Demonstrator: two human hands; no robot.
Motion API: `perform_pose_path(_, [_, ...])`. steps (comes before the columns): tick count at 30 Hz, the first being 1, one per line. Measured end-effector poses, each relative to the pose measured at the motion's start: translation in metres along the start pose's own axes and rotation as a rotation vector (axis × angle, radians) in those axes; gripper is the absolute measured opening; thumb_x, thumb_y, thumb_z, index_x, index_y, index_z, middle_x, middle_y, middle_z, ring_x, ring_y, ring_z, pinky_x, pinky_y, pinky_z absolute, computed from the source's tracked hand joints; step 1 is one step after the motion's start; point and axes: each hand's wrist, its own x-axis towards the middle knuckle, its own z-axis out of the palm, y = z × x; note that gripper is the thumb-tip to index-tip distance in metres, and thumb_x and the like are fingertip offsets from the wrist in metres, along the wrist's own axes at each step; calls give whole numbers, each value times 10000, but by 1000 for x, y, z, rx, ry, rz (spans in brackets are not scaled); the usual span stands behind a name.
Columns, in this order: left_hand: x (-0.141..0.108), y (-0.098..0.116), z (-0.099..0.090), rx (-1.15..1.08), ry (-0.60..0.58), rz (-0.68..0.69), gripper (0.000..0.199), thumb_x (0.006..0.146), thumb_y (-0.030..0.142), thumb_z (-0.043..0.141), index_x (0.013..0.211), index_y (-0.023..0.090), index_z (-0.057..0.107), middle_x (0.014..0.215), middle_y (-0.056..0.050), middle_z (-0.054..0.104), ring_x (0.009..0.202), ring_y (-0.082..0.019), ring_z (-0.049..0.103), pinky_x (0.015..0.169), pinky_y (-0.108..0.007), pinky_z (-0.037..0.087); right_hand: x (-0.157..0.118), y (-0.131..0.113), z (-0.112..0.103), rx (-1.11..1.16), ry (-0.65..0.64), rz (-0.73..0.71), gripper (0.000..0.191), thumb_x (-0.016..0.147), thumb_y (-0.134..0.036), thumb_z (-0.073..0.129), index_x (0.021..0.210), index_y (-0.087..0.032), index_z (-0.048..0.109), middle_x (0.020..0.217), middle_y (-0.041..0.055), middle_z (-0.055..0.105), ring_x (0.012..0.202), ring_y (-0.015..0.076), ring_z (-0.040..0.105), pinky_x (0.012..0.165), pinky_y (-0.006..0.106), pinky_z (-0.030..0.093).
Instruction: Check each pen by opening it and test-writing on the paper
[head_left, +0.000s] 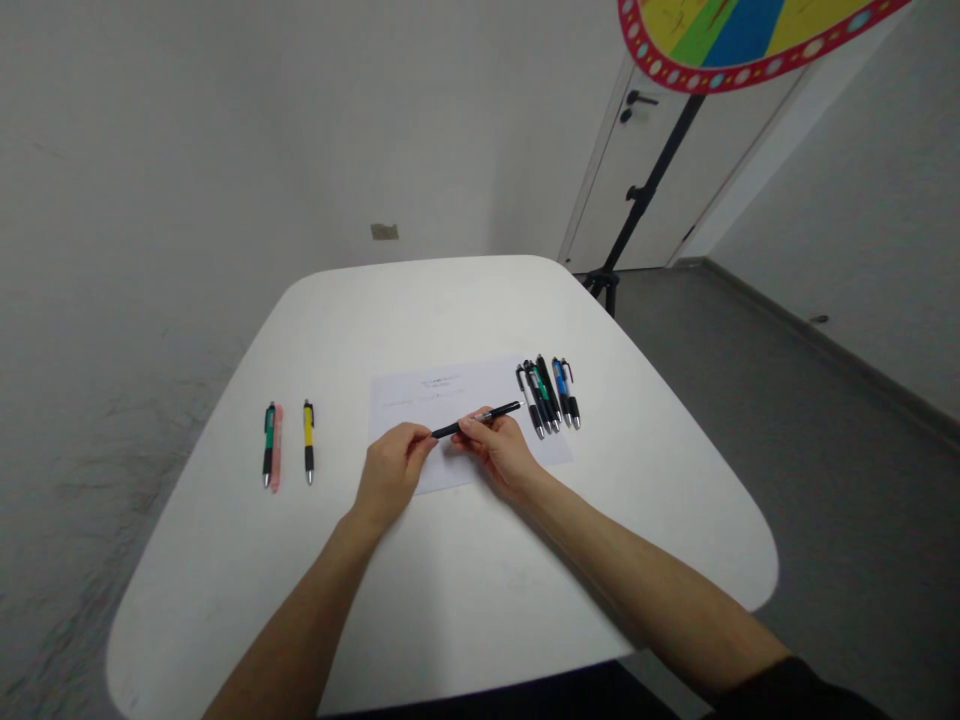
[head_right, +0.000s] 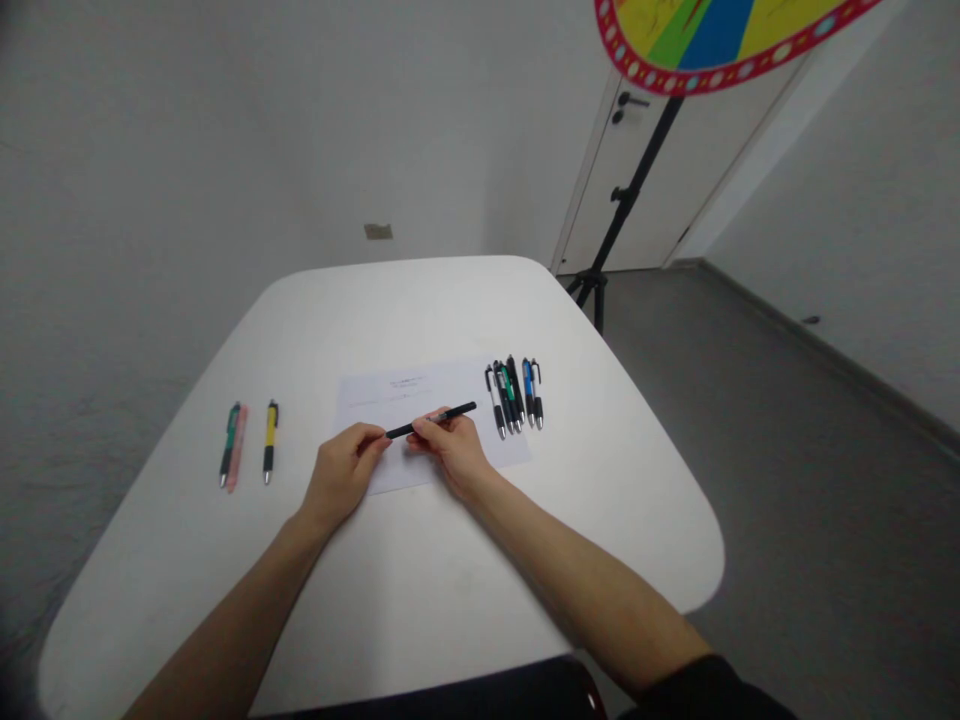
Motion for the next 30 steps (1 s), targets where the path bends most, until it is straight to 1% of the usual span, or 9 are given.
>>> perform_pose_path(3, [-1,0,0,2,45,62,125,856,303,586,832,197,647,768,-24,686,676,-159,605,672,-287,480,0,-1,1,5,-1,6,418,523,-395,912,690,-171,601,614,-19,642,580,130,634,633,295,552])
perform_pose_path(6, [-1,1,1,17,25,31,174,865,337,583,930,194,656,840,-38,707,696,-164,613,689,-298,489,-2,-3,1,8,-19,-5,407,535,-390,907,684,-173,597,605,-17,643,568,127,631,617,282,550])
perform_pose_path(9, [0,2,0,54,-65,4,290,942,326,432,810,199,656,748,-31,691,681,-171,616,665,-299,473,-2,-4,2,3,-14,-22,391,536,-373,907,685,-172,607,603,-17,648,569,126,636,605,271,551])
perform_pose_path(11, [0,1,0,71,-76,14,332,953,313,412,748,203,648,695,-26,675,662,-171,612,648,-295,464,-1,-2,1,-2,-2,-28,383,535,-362,907,687,-172,611,602,-20,645,565,129,638,596,274,556])
perform_pose_path(15, [-1,-3,-1,110,28,150,201,917,313,542,831,200,684,752,-40,706,701,-179,622,673,-300,473,1,0,0,-19,28,-25,384,549,-371,900,677,-169,600,588,-14,632,535,132,628,537,268,545])
perform_pose_path(18, [-3,-5,0,145,83,251,184,906,331,589,828,196,687,763,-49,713,714,-183,622,694,-310,474,1,0,-1,-41,35,-23,382,568,-380,892,657,-167,588,575,-9,622,520,127,612,507,254,525])
perform_pose_path(22, [-3,-4,2,158,49,192,213,918,357,558,906,186,683,799,-49,712,734,-187,626,696,-315,479,0,-2,0,-32,25,-30,396,556,-395,897,658,-165,592,580,-16,617,533,119,609,537,251,526])
perform_pose_path(26, [-2,-3,2,153,-44,116,330,966,284,409,781,198,669,730,-35,690,704,-176,617,672,-307,469,1,-2,0,-32,20,-36,400,547,-389,901,672,-165,595,576,-16,617,539,125,616,561,266,536])
perform_pose_path(30, [-2,-4,1,158,28,140,234,938,295,502,831,193,684,739,-39,697,711,-174,614,673,-301,467,2,-1,-1,-51,40,-26,388,566,-393,890,675,-162,598,594,3,637,533,128,615,520,261,524])
